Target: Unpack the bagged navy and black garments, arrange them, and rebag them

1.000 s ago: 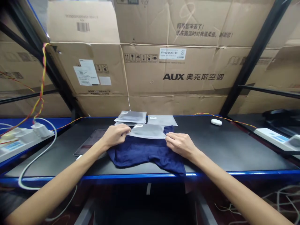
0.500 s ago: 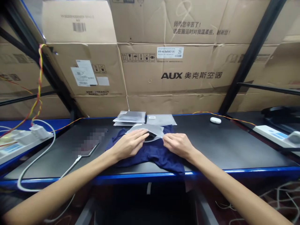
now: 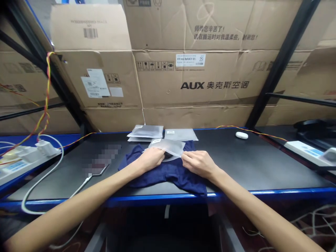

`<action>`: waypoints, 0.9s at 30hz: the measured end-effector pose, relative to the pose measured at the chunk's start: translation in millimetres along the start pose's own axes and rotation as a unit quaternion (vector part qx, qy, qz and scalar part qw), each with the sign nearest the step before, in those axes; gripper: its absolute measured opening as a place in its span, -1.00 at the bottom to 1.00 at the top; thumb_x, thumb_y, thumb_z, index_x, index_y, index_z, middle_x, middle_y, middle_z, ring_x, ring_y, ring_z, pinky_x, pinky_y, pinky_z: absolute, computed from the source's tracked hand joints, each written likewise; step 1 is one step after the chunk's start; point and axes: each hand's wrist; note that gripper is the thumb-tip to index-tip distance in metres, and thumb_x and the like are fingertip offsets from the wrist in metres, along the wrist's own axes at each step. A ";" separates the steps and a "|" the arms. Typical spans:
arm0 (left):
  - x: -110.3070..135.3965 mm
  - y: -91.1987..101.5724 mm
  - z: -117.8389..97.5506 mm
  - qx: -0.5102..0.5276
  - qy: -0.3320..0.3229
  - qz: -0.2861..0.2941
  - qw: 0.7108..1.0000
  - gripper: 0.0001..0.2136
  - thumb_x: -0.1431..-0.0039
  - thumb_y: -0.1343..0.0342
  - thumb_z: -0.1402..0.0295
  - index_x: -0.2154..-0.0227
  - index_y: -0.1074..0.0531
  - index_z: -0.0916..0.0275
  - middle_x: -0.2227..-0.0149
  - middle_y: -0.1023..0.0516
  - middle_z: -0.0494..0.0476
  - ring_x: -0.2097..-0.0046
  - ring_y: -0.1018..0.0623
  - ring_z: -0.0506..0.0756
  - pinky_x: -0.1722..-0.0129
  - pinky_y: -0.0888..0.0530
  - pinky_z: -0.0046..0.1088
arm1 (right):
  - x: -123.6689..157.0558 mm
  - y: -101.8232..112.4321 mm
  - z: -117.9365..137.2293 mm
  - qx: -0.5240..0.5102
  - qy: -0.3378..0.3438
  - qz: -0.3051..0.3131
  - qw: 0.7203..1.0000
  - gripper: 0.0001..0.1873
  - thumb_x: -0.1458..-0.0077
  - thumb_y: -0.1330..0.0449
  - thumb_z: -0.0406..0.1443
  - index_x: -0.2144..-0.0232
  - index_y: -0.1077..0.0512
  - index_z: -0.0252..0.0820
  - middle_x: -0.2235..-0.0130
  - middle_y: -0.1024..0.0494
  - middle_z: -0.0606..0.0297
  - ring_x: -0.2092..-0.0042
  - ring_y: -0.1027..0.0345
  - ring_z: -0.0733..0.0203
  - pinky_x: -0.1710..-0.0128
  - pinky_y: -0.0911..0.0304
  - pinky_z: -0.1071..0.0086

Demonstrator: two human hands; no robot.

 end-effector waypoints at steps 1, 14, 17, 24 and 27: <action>-0.2 4.4 4.2 0.012 -0.023 0.013 1.000 -0.67 -0.14 0.06 0.60 0.08 -0.48 0.38 0.17 -0.61 0.38 0.11 -0.61 0.28 0.06 -0.51 -0.21 | 0.3 -0.6 -1.3 0.005 -0.011 0.000 1.000 -0.78 -0.28 -0.07 -0.38 0.35 -0.49 -0.13 0.36 -0.65 0.34 0.40 -0.49 0.31 0.34 -0.26 0.48; 27.4 42.5 12.8 0.405 -0.072 0.039 0.911 -0.63 -0.17 0.06 0.59 0.04 -0.49 0.22 -0.17 -0.47 0.20 -0.24 -0.40 0.17 -0.23 -0.35 -0.16 | -1.4 2.4 -8.8 0.019 -0.084 0.063 0.994 -0.75 -0.26 -0.04 -0.37 0.41 -0.46 -0.15 0.39 -0.61 0.30 0.38 -0.48 0.27 0.39 -0.20 0.45; 35.3 37.4 13.3 0.358 -0.096 0.075 0.926 -0.60 -0.06 0.02 0.61 0.09 -0.54 0.19 -0.12 -0.51 0.16 -0.29 -0.34 0.19 -0.25 -0.31 -0.11 | -2.5 3.0 -5.7 0.016 -0.096 0.093 0.991 -0.78 -0.25 -0.03 -0.38 0.34 -0.48 -0.17 0.26 -0.64 0.23 0.27 -0.51 0.22 0.33 -0.29 0.43; 41.6 26.8 13.3 0.320 -0.129 0.078 0.935 -0.46 0.12 0.04 0.66 0.07 -0.53 0.17 -0.14 -0.50 0.12 -0.31 -0.30 0.20 -0.30 -0.23 -0.02 | -4.8 -3.9 -3.8 0.027 -0.051 0.130 0.990 -0.58 -0.25 -0.08 -0.36 -0.15 -0.36 -0.14 -0.24 -0.39 0.09 -0.22 -0.29 -0.01 0.07 -0.44 0.25; 41.8 26.3 14.4 0.314 -0.136 0.076 0.936 -0.45 0.14 0.05 0.67 0.08 -0.53 0.17 -0.14 -0.50 0.11 -0.31 -0.30 0.18 -0.29 -0.25 -0.06 | -5.4 -9.6 -5.5 -0.013 -0.011 0.130 0.991 -0.50 -0.25 0.01 -0.47 -0.20 -0.32 -0.13 -0.21 -0.42 0.16 -0.25 -0.26 0.06 0.03 -0.45 0.28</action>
Point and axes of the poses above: each hand's wrist, its own x-axis away from the middle knuckle, its own y-axis out of the back of the hand, z = x × y
